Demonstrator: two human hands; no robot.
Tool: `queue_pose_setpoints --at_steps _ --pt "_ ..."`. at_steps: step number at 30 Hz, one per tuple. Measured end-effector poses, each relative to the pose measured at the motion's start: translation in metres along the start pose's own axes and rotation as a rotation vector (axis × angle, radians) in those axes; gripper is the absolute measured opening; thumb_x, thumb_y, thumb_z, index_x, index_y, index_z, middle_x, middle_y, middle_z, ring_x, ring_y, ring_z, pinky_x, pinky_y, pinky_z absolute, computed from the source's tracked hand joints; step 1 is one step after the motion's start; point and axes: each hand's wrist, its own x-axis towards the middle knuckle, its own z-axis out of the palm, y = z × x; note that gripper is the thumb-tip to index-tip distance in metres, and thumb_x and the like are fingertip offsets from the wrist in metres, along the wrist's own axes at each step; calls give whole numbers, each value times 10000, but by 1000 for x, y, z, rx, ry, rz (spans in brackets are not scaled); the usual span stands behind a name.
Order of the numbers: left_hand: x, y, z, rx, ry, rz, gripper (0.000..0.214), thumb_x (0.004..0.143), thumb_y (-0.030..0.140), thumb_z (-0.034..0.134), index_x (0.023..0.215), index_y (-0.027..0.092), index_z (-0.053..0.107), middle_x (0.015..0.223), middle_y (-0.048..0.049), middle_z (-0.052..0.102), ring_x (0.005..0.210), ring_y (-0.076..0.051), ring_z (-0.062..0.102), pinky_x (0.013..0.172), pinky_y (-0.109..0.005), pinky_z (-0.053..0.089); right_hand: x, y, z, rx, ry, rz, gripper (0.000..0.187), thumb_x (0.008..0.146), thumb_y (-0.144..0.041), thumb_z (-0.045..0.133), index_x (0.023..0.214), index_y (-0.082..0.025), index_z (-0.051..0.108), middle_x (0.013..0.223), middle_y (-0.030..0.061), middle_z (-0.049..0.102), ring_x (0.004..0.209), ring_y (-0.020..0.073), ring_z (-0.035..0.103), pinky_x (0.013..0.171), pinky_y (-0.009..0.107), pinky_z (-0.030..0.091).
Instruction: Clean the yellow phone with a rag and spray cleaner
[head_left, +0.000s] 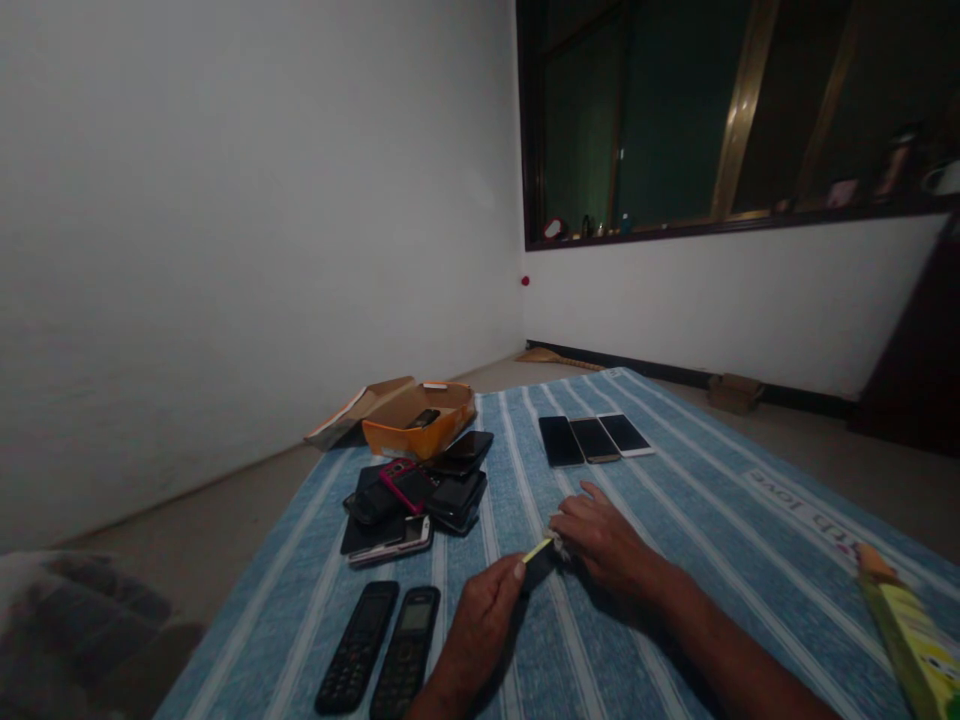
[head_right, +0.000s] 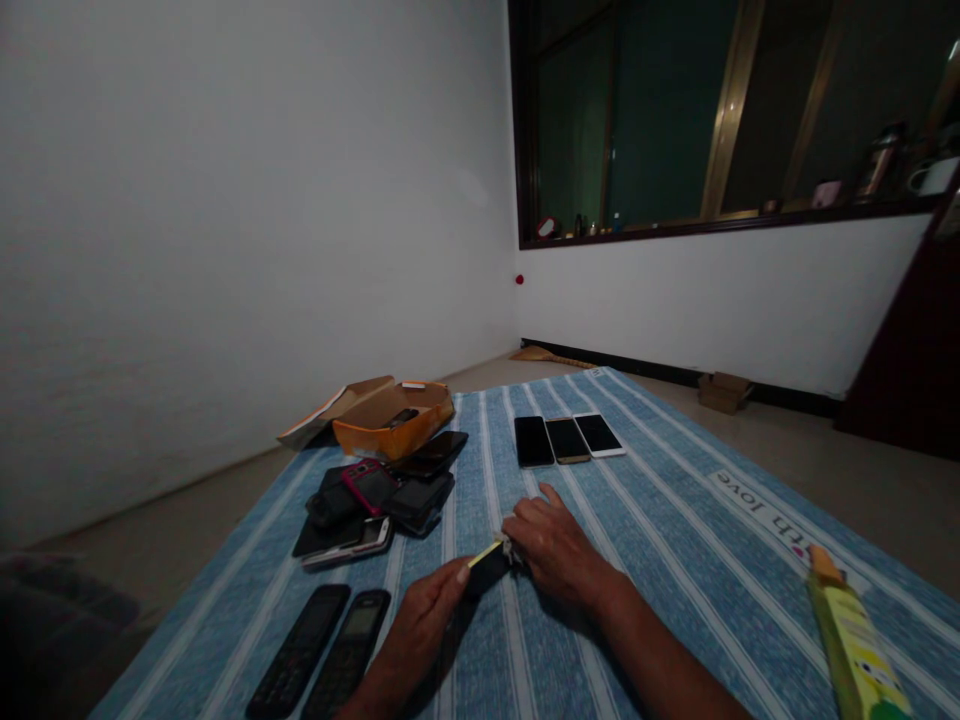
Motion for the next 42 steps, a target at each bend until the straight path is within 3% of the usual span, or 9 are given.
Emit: queue_pose_setpoints --at_steps 3,7,14,19,23,28,34,38,42 --pt "1 1 2 -33 7 3 433 940 513 469 897 165 723 843 -50 691 833 -217 595 794 -294 458 4 -16 5 0 -2 -34 198 921 -74 427 953 -202 576 871 30 572 858 200 544 1099 498 270" --pt "1 0 4 -39 52 -16 493 907 604 481 723 171 631 689 -11 568 674 -175 487 657 -275 425 8 -34 13 0 18 -54 183 905 -77 448 971 -200 567 874 26 573 857 198 542 1130 490 239" --pt "2 -4 3 -24 43 -45 523 872 655 495 704 169 593 693 -7 519 683 -175 452 655 -284 394 10 -37 19 -32 57 -84 140 910 -95 473 945 -187 572 844 22 578 822 190 539 1133 472 227" --pt "3 1 -1 1 35 -61 501 877 612 503 680 168 628 671 -15 557 676 -181 475 661 -285 398 9 -26 13 -23 2 -60 138 934 -108 475 904 -201 573 823 4 581 800 178 538 1129 475 205" --pt "3 6 -2 1 8 -54 467 897 555 501 815 154 725 788 -50 661 755 -206 539 732 -296 423 4 -7 2 -5 -50 -3 155 925 -96 480 901 -203 589 833 5 585 815 181 548 1115 494 199" --pt "2 3 -2 16 11 -71 512 893 583 482 783 142 717 694 -25 589 690 -187 492 657 -282 388 -4 22 -8 47 -90 39 168 943 -117 474 969 -205 616 883 21 600 878 192 569 1076 490 240" --pt "3 1 -2 20 28 -77 564 870 650 472 717 146 678 643 -7 525 652 -176 459 618 -276 361 -13 49 -12 238 -43 102 179 971 -176 460 908 -186 628 866 42 593 854 195 559 811 326 403" --pt "3 2 -2 35 40 -69 564 872 650 480 736 148 699 655 -17 565 668 -185 496 631 -275 392 -16 53 -14 419 -29 193 222 974 -156 441 837 -178 614 832 25 567 791 160 568 728 263 415" --pt "3 0 -2 41 51 -48 565 874 649 483 734 156 720 692 -32 631 696 -198 545 646 -270 434 -13 43 -13 225 -44 214 198 946 -95 450 850 -171 606 850 37 565 792 167 544 703 264 385"
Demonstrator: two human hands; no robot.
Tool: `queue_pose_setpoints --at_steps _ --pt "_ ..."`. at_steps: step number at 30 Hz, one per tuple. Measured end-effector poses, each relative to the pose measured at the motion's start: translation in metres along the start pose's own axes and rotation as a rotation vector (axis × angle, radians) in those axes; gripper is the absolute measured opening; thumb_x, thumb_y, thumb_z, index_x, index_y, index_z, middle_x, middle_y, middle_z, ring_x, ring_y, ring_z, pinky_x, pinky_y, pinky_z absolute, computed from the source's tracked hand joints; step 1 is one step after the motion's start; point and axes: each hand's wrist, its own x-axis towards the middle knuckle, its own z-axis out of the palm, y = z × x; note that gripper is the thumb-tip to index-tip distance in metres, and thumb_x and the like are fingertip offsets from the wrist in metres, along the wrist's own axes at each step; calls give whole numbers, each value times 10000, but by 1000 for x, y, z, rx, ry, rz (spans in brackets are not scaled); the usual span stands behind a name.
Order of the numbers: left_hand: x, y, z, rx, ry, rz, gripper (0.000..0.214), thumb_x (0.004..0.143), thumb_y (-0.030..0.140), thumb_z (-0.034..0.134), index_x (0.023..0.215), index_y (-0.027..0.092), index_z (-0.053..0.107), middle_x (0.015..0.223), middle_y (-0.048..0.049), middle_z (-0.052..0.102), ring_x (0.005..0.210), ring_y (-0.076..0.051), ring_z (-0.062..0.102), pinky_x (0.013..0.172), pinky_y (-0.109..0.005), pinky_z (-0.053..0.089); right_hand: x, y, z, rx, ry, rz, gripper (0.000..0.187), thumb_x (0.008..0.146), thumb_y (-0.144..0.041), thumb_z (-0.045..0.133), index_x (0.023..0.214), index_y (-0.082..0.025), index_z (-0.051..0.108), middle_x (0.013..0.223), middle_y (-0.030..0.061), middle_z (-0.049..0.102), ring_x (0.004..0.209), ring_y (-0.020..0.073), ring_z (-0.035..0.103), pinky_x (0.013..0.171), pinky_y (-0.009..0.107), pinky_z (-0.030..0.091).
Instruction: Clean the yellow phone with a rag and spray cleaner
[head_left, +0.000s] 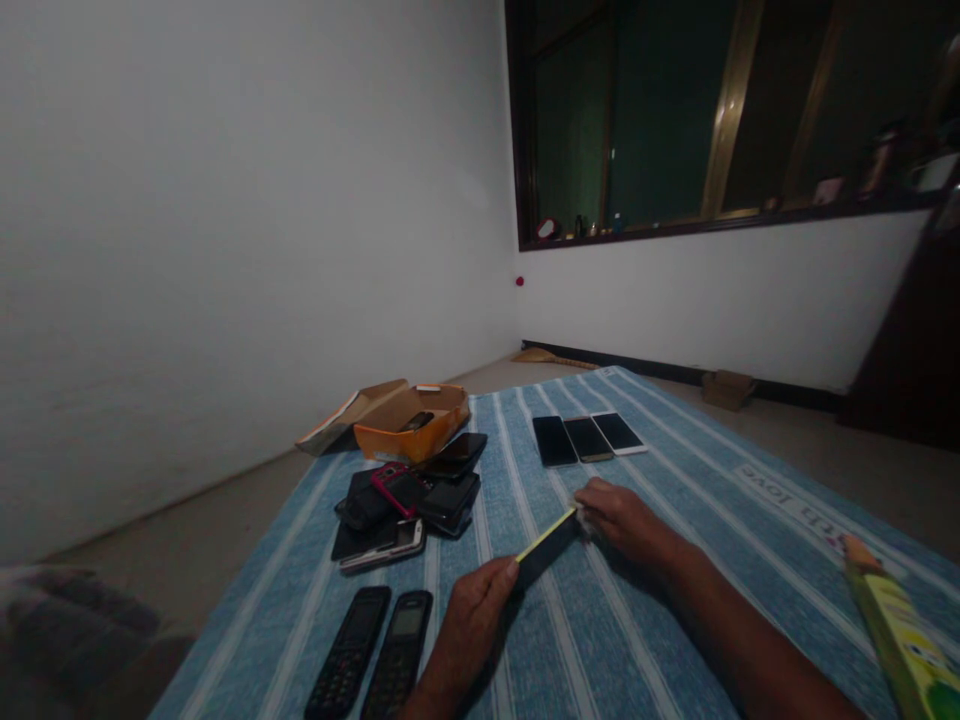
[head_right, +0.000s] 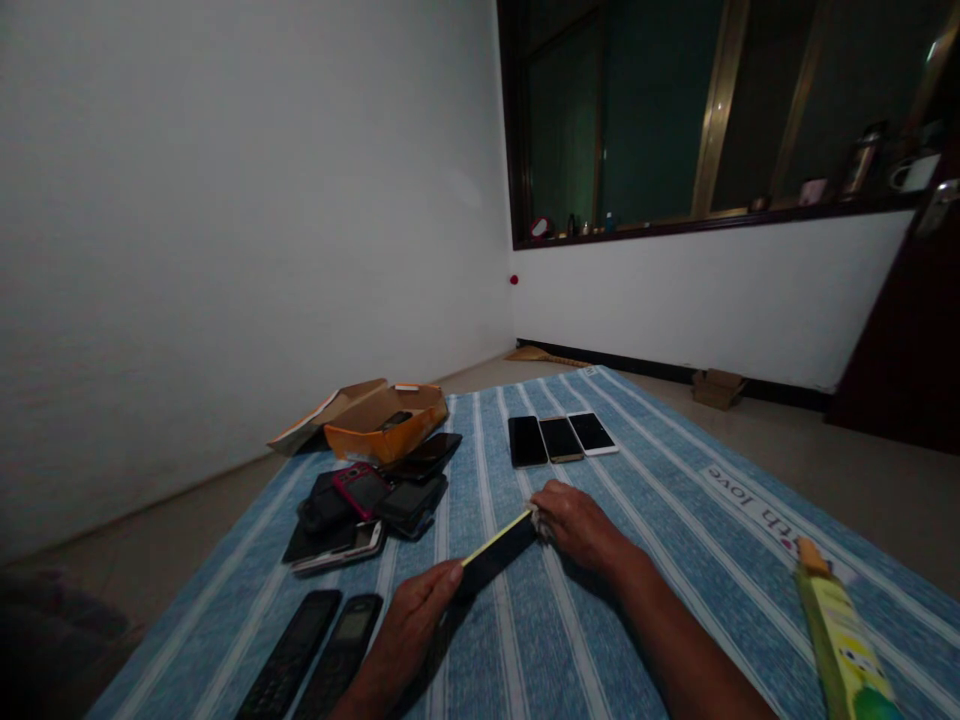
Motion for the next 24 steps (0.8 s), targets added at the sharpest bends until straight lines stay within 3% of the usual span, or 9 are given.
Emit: queue_pose_setpoints --at_steps 4,10,14,17,20,24 --pt "1 -2 0 5 2 -2 538 880 624 495 739 157 722 720 -32 658 707 -197 560 656 -266 446 1 -17 9 -260 52 -9 199 866 0 493 847 -165 601 861 54 574 808 188 503 720 286 354" --pt "1 -1 0 2 -10 8 533 891 607 480 748 150 715 715 -36 652 704 -199 557 664 -277 435 5 -26 33 -395 236 -89 199 810 35 514 817 -147 594 835 78 559 816 221 463 744 321 350" --pt "0 1 0 0 -12 3 515 895 592 484 790 147 722 732 -39 656 726 -206 565 688 -282 436 8 -31 48 -382 330 -184 195 842 2 488 778 -158 580 790 76 528 789 230 431 729 337 347" --pt "-1 2 0 -9 -5 5 506 897 581 495 836 144 741 757 -44 671 747 -213 575 706 -288 444 9 -42 55 -326 331 -219 203 863 -27 463 768 -177 562 782 73 515 785 235 420 731 345 358" --pt "-1 2 0 -32 -12 16 482 897 564 518 874 145 754 803 -55 697 776 -220 587 739 -299 457 9 -57 61 -268 314 -254 188 866 -44 454 806 -187 559 799 69 519 798 237 426 825 379 386" --pt "-1 1 2 -59 5 29 491 879 588 537 756 151 723 733 -42 664 717 -198 551 709 -295 455 8 -74 66 -180 266 -309 144 856 -72 460 853 -187 547 820 61 520 811 233 447 977 443 365"
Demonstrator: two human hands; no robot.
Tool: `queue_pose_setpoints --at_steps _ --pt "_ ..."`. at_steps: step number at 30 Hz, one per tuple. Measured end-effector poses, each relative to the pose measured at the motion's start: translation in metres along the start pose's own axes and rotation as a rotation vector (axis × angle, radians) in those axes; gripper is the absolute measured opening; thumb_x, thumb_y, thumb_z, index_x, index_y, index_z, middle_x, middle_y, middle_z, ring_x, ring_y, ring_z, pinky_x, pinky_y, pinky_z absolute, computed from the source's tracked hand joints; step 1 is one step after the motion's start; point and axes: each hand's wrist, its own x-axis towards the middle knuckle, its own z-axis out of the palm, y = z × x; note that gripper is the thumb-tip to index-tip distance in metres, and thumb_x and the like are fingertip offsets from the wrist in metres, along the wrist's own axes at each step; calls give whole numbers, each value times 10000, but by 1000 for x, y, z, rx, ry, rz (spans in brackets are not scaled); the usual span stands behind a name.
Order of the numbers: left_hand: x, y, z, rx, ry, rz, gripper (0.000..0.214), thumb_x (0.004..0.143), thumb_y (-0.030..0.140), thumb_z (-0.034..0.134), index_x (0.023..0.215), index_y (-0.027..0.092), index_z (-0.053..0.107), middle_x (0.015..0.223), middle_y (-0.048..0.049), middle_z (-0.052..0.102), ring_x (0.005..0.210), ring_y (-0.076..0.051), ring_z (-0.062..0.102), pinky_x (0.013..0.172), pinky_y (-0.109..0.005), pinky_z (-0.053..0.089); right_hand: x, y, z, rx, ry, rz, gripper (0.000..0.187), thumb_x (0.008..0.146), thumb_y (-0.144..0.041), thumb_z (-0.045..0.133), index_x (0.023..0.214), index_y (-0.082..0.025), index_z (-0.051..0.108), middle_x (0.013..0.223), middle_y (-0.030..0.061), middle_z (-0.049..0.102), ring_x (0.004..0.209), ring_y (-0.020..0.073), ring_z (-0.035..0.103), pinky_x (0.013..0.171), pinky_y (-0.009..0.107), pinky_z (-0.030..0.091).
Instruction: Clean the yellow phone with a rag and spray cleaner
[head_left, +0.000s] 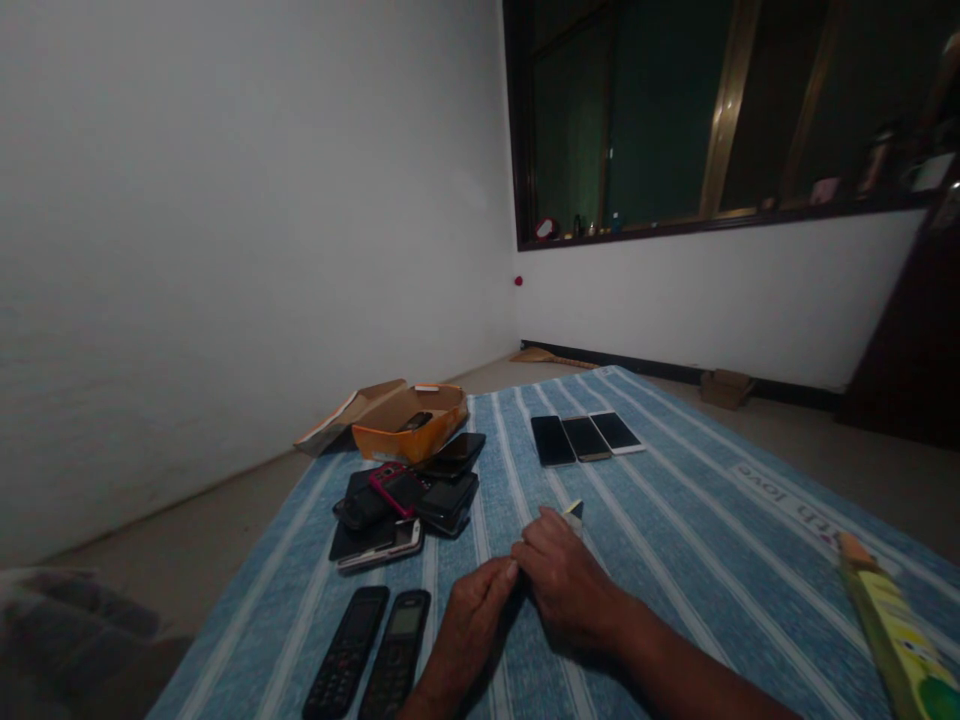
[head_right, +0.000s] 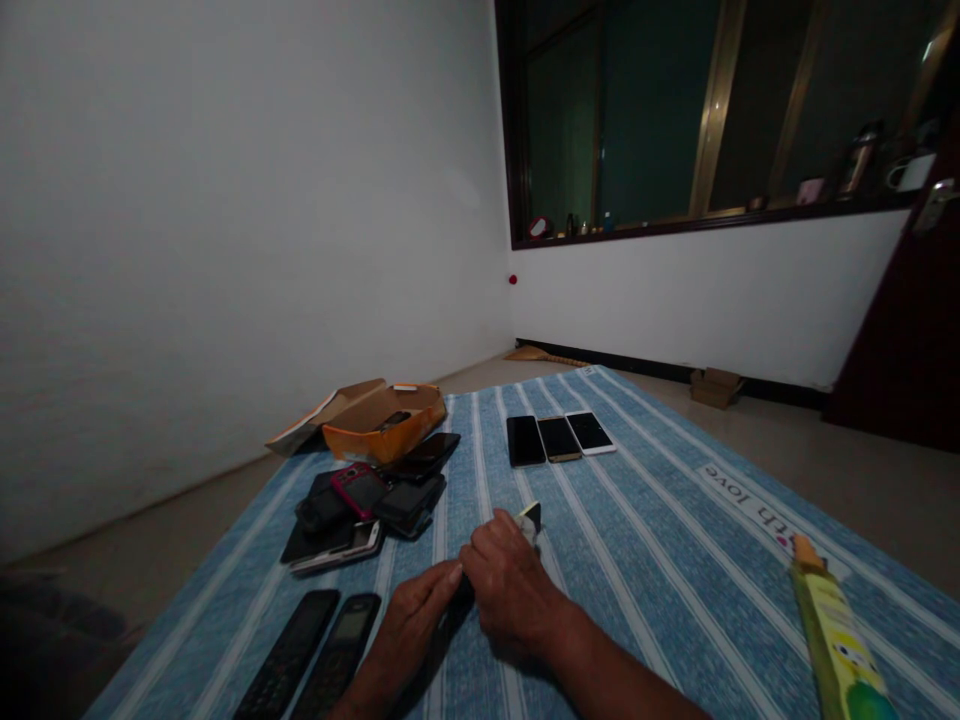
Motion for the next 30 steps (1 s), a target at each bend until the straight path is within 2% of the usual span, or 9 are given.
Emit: queue_pose_setpoints --at_steps 5,10,14,16,20,22,30 --pt "1 -2 0 -15 9 -14 507 860 620 538 656 169 646 650 -5 572 648 -168 474 674 -285 435 1 -7 -4 82 -82 18 183 816 -64 459 939 -176 537 880 64 523 856 238 471 1047 477 336" --pt "2 -1 -1 -38 -3 -17 508 848 638 542 664 174 637 650 9 555 644 -161 465 676 -276 438 3 -9 -12 93 -128 51 184 832 -86 476 982 -175 537 895 62 534 876 237 487 1094 492 304" --pt "1 0 0 -27 -4 -25 500 853 624 545 661 173 642 647 5 568 650 -163 481 665 -271 436 2 -11 -15 122 -117 42 389 847 -111 495 1234 -138 480 1009 95 579 979 253 516 1111 511 299" --pt "2 0 -1 -21 -13 -28 490 852 612 550 666 170 647 655 -4 584 666 -172 498 675 -277 436 1 -10 -15 130 -113 37 423 863 -131 511 1282 -140 452 1033 99 587 1003 255 525 1114 512 299" --pt "2 -2 -2 -13 -25 -30 471 861 580 556 680 157 654 665 -12 597 678 -179 513 668 -284 427 1 -4 -12 142 -141 32 119 934 -127 474 994 -190 555 902 52 585 880 213 542 1101 473 318" --pt "1 -2 -2 -14 -34 -22 464 868 566 559 694 151 672 675 -19 617 689 -186 531 674 -289 430 2 0 -10 139 -144 20 128 960 -132 454 925 -197 558 862 36 579 835 196 537 1096 465 321" --pt "-1 4 -3 -39 -63 -4 426 898 504 553 855 143 775 830 -72 735 811 -232 615 789 -328 466 7 15 -22 160 -236 -27 145 995 -210 480 910 -202 597 817 2 601 807 161 565 1110 468 296"
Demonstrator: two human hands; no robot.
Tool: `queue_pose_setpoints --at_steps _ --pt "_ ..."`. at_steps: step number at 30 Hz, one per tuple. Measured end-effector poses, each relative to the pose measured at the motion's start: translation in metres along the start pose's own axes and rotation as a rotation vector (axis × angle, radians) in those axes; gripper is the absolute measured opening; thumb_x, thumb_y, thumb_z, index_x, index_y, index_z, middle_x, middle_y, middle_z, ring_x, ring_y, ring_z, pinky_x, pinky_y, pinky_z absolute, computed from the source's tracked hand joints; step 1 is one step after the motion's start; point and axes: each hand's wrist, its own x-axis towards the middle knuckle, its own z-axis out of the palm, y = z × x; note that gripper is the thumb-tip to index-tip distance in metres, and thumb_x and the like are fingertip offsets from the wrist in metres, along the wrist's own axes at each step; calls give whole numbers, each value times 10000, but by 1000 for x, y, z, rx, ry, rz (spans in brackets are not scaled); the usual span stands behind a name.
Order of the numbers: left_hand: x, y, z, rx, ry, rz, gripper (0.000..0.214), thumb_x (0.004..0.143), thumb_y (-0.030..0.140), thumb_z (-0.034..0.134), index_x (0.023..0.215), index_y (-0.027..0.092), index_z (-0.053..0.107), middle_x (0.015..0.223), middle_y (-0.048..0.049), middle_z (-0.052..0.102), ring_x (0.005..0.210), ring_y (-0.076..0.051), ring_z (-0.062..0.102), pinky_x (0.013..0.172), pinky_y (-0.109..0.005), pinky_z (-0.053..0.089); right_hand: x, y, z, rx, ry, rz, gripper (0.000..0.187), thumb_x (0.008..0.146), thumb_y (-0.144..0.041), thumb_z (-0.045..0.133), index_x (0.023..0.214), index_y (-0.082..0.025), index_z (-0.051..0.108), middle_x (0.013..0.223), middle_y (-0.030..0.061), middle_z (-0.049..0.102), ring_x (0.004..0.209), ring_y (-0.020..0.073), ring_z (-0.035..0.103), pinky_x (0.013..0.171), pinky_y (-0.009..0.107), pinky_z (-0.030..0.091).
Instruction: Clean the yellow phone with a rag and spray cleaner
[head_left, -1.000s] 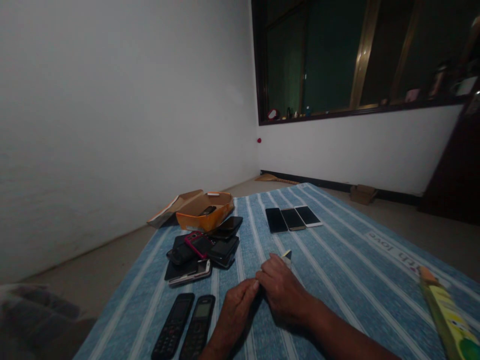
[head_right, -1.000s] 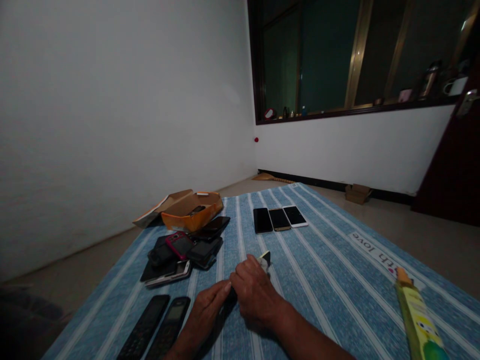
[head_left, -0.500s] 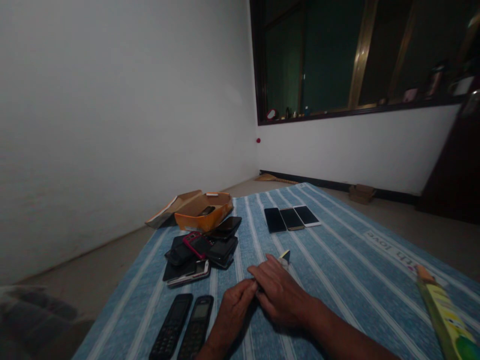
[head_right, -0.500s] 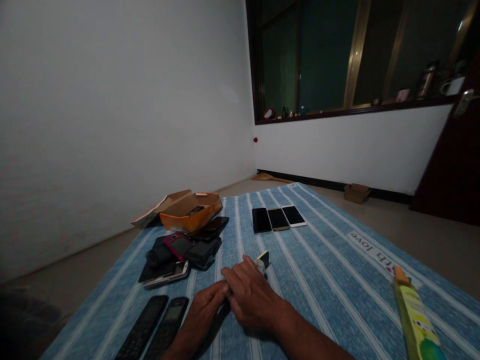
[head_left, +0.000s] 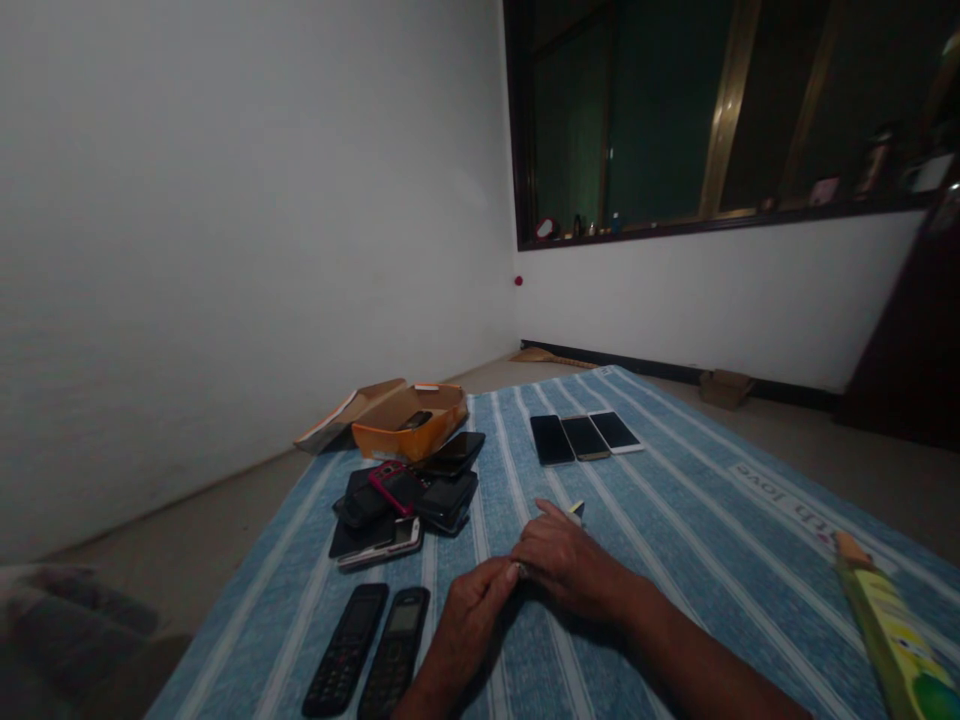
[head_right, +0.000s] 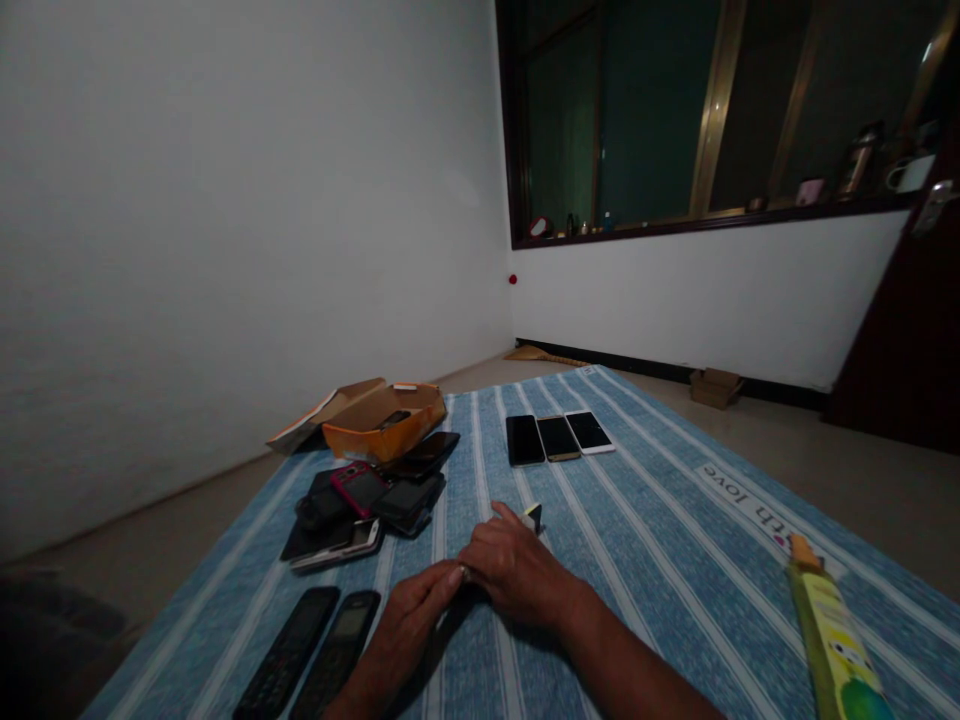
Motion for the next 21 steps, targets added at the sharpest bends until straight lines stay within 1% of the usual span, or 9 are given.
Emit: queue_pose_setpoints --at_steps 4,8,10,12,14,16,18,21 --pt "-1 1 1 12 6 -6 438 899 515 554 916 142 782 848 -79 739 810 -228 615 776 -323 462 -4 14 -6 12 -44 22 138 997 -256 497 944 -210 617 846 2 618 848 165 586 1129 505 241" --pt "0 2 0 21 14 -14 489 883 567 547 890 136 780 790 -66 710 747 -208 583 711 -306 444 -11 30 -12 23 -70 62 159 1006 -267 481 976 -217 629 876 11 633 880 171 591 1112 521 235" --pt "0 3 0 11 15 -28 498 865 585 558 855 137 774 772 -58 696 738 -204 574 698 -299 438 -14 38 -16 36 -72 85 165 1006 -279 485 980 -217 635 878 14 636 886 177 589 1086 515 264" --pt "0 4 0 1 17 -42 504 848 603 569 815 139 766 763 -54 688 735 -202 569 686 -292 436 -16 46 -20 75 -56 107 174 997 -291 501 949 -209 646 870 26 632 885 186 584 1012 454 356" --pt "0 4 0 -7 22 -51 517 838 618 572 785 138 756 745 -50 678 726 -198 563 669 -285 433 -19 52 -24 168 -25 133 181 981 -289 523 906 -197 660 856 38 623 861 186 584 874 356 436" --pt "0 4 0 -9 22 -54 526 836 626 571 774 135 751 728 -48 668 718 -195 559 659 -280 430 -22 57 -28 292 21 184 180 959 -280 542 882 -191 678 848 38 615 830 177 590 772 298 454" --pt "1 3 0 -5 21 -53 532 836 630 570 766 134 749 712 -45 660 712 -194 558 656 -278 430 -24 60 -31 432 70 257 167 924 -279 571 856 -191 695 837 30 609 808 170 598 751 286 459" --pt "1 3 0 13 26 -41 532 844 623 563 776 132 757 712 -50 659 716 -200 564 667 -287 434 -29 62 -30 614 155 385 141 849 -283 622 810 -185 716 826 29 614 800 175 607 758 299 464"
